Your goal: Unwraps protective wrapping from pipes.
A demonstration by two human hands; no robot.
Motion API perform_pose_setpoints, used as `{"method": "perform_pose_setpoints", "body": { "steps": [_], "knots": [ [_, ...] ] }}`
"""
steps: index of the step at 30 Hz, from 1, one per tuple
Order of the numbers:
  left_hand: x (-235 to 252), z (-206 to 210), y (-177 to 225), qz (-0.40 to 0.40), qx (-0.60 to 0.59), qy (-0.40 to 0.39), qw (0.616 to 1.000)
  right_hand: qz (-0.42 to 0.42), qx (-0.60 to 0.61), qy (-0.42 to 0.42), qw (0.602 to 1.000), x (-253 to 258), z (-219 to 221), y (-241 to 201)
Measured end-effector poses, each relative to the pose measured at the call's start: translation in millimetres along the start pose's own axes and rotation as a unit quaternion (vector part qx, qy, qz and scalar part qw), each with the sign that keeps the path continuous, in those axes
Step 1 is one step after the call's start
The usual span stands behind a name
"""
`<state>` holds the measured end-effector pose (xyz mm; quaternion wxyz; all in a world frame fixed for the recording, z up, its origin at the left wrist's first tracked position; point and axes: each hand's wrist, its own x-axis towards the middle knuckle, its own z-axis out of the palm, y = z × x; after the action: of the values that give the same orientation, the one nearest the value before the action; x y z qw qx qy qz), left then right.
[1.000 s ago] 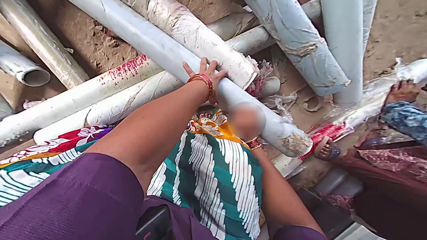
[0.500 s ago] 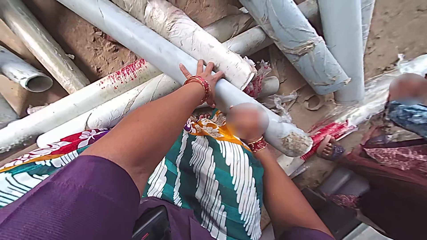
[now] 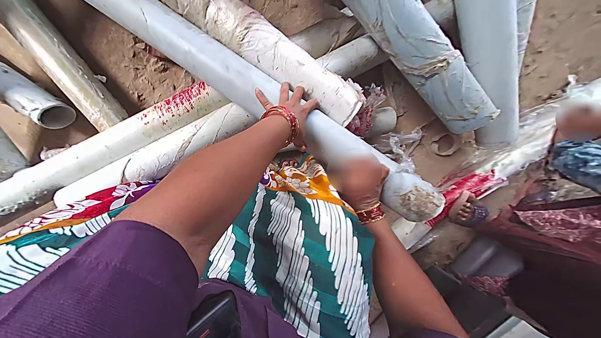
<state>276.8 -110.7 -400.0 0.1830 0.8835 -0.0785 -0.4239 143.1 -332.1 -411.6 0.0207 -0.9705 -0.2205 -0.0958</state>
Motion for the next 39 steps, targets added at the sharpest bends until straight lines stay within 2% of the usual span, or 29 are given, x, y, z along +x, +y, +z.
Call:
{"method": "perform_pose_setpoints", "body": {
  "steps": [3,5,9,13,16,19,22,24,26,27,29,32,36,39],
  "knots": [
    [1,1,-1,0.000,0.001,0.001,1.000,0.085,0.027,-0.020,0.996,-4,-21,10],
    [1,0,0,0.000,0.004,-0.003,1.000,0.099,0.063,-0.018,0.993,1,-27,9],
    [-1,-2,1,-0.001,0.005,-0.003,1.000,0.003,0.127,0.010,0.992,22,-4,-11],
    [3,1,0,-0.003,0.009,-0.002,1.000,-0.089,0.091,0.069,0.990,33,23,-15],
    [1,-2,1,-0.004,0.013,-0.007,1.000,-0.135,0.057,0.101,0.984,35,26,-13],
    [1,-1,0,0.000,0.011,-0.006,1.000,-0.147,0.011,0.075,0.986,36,22,-11],
    [0,-2,0,0.001,0.009,-0.003,1.000,-0.156,-0.001,0.000,0.988,24,9,-2],
    [0,-1,0,0.001,0.009,-0.005,1.000,-0.115,-0.004,-0.044,0.992,10,-8,10],
    [1,-2,-2,0.003,0.007,-0.002,1.000,-0.027,-0.002,-0.056,0.998,2,-24,23],
    [1,-2,-1,0.003,0.009,-0.003,1.000,0.016,0.015,-0.057,0.998,1,-31,27],
    [2,0,0,0.003,0.010,-0.006,1.000,0.042,0.076,-0.059,0.994,4,-35,28],
    [2,-2,0,0.005,0.009,-0.005,1.000,-0.024,0.140,-0.052,0.989,21,-17,10],
    [1,-3,0,-0.002,0.012,-0.006,1.000,-0.131,0.082,0.063,0.986,38,14,-9],
    [3,-3,0,-0.003,0.016,-0.009,1.000,-0.120,0.020,0.079,0.989,40,19,-14]
  ]
}}
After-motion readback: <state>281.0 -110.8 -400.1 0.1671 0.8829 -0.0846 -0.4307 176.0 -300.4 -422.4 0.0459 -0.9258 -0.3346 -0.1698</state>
